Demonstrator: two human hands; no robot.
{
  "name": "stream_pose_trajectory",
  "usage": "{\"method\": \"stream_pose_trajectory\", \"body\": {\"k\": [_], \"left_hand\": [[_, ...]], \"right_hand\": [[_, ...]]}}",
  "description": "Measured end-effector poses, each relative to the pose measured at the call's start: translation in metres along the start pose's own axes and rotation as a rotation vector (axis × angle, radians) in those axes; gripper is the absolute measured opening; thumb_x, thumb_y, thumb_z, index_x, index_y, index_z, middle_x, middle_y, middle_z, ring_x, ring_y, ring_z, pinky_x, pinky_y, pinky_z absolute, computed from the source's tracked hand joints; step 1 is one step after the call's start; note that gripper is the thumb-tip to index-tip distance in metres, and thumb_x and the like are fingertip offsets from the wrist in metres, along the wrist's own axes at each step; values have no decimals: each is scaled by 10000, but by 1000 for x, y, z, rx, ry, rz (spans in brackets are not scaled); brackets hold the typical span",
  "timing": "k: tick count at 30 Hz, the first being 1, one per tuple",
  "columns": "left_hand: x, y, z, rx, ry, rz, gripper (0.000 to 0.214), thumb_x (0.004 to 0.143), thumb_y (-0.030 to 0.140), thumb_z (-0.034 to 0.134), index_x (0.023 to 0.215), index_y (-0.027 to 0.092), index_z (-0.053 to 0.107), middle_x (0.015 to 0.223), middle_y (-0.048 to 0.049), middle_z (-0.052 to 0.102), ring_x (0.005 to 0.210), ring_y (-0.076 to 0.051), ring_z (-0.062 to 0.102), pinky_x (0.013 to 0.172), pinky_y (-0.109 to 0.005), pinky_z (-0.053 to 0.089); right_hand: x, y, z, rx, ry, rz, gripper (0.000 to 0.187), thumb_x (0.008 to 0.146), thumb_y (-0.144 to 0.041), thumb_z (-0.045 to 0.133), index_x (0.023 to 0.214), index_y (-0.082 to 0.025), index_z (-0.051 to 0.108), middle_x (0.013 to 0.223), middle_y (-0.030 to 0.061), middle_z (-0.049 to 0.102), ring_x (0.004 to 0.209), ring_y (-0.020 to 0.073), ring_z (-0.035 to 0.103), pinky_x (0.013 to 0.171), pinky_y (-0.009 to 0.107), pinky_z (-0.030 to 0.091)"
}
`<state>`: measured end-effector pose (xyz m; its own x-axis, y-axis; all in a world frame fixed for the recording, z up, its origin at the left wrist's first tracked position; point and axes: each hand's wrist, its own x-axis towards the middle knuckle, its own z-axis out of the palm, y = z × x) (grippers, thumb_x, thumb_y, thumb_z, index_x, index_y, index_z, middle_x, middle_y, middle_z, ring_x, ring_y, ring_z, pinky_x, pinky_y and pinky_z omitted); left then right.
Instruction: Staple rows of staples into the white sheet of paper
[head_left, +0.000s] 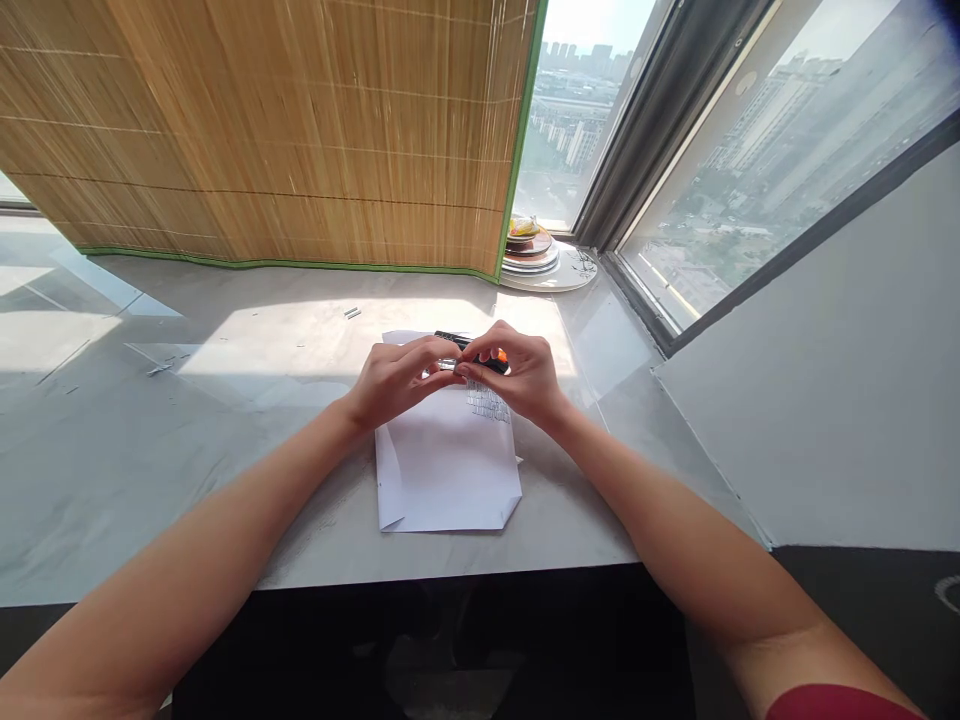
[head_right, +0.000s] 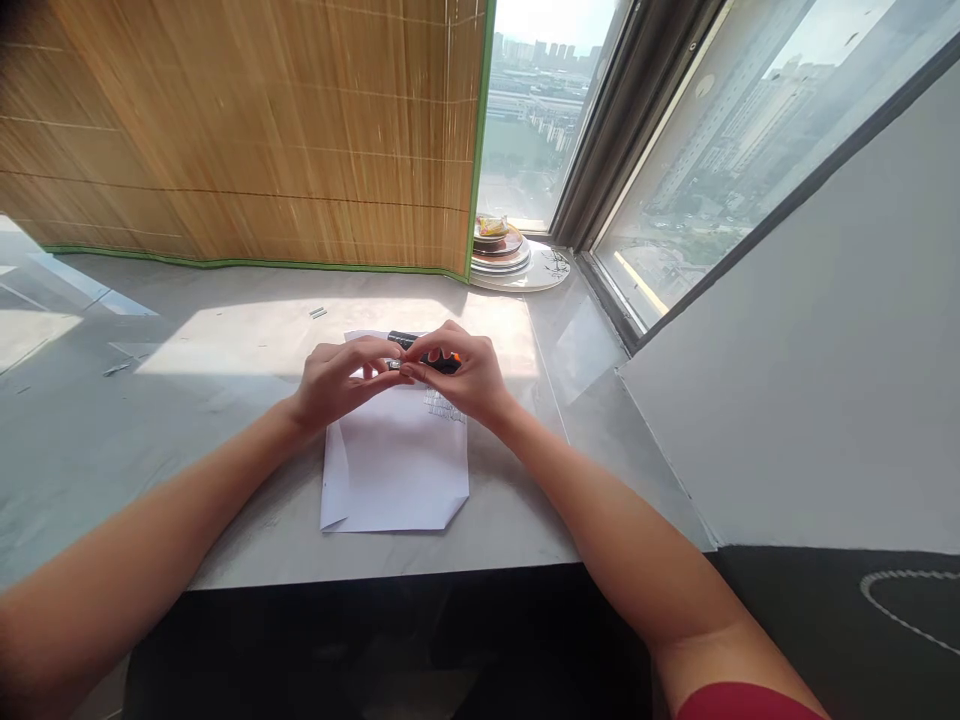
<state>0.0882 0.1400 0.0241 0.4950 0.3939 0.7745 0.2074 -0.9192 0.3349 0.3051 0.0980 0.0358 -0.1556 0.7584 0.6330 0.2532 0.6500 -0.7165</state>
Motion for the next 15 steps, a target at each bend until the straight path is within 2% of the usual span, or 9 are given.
{"method": "stream_pose_trajectory", "body": {"k": [2, 4, 6, 8, 9, 11, 13, 15], "left_hand": [[0, -3, 0, -2, 22, 94, 255, 933, 402, 797, 1094, 263, 658, 1001, 3, 789, 593, -59, 657, 568, -198, 533], [-1, -10, -4, 12, 48, 82, 289, 949, 411, 774, 1155, 267, 633, 1118, -24, 779, 658, -72, 693, 609, -210, 569], [-3, -23, -15, 109, 133, -41, 214, 1002, 398, 692, 1152, 258, 634, 1146, -44, 760, 752, -110, 722, 677, -252, 606], [-7, -44, -29, 287, 246, -246, 147, 1050, 342, 571, 1109, 242, 660, 1102, -65, 746, 885, -170, 733, 786, -317, 625], [-11, -57, -36, 375, 261, -359, 175, 1053, 313, 527, 1105, 234, 674, 1124, -86, 739, 987, -207, 729, 866, -358, 623], [-20, -83, -47, 525, 223, -554, 232, 1015, 260, 506, 1143, 211, 693, 1258, -141, 710, 1187, -279, 680, 1045, -455, 565], [-29, -105, -54, 609, 101, -723, 323, 972, 241, 511, 1237, 172, 682, 1418, -193, 644, 1378, -344, 571, 1189, -536, 444], [-36, -118, -56, 609, -30, -817, 308, 930, 217, 529, 1169, 153, 712, 1341, -210, 690, 1349, -377, 592, 1171, -559, 443]], "right_hand": [[0, 2, 1, 30, 5, 7, 134, 894, -391, 844, 901, -269, 788, 812, 13, 717, 749, 176, 602, 694, 362, 534], [0, 5, 1, 22, 34, 26, 129, 885, -380, 847, 925, -271, 790, 842, 16, 728, 765, 181, 599, 705, 368, 534], [3, 12, -3, -21, 97, 39, 104, 905, -350, 813, 975, -275, 795, 879, 21, 739, 794, 191, 601, 724, 374, 536], [7, 23, -15, -134, 181, 47, 97, 923, -297, 762, 1012, -276, 797, 898, 24, 747, 823, 205, 602, 743, 380, 535], [10, 30, -23, -222, 219, 52, 105, 921, -268, 741, 1010, -273, 798, 895, 26, 750, 832, 214, 602, 758, 387, 533], [14, 48, -46, -444, 251, 85, 112, 899, -210, 705, 946, -253, 797, 862, 35, 750, 836, 231, 597, 796, 405, 525], [16, 65, -71, -650, 200, 163, 153, 863, -148, 658, 868, -226, 789, 821, 48, 744, 825, 242, 594, 822, 418, 513], [15, 81, -93, -790, 142, 259, 210, 818, -93, 612, 823, -209, 787, 802, 57, 740, 820, 247, 599, 822, 411, 498]]}}
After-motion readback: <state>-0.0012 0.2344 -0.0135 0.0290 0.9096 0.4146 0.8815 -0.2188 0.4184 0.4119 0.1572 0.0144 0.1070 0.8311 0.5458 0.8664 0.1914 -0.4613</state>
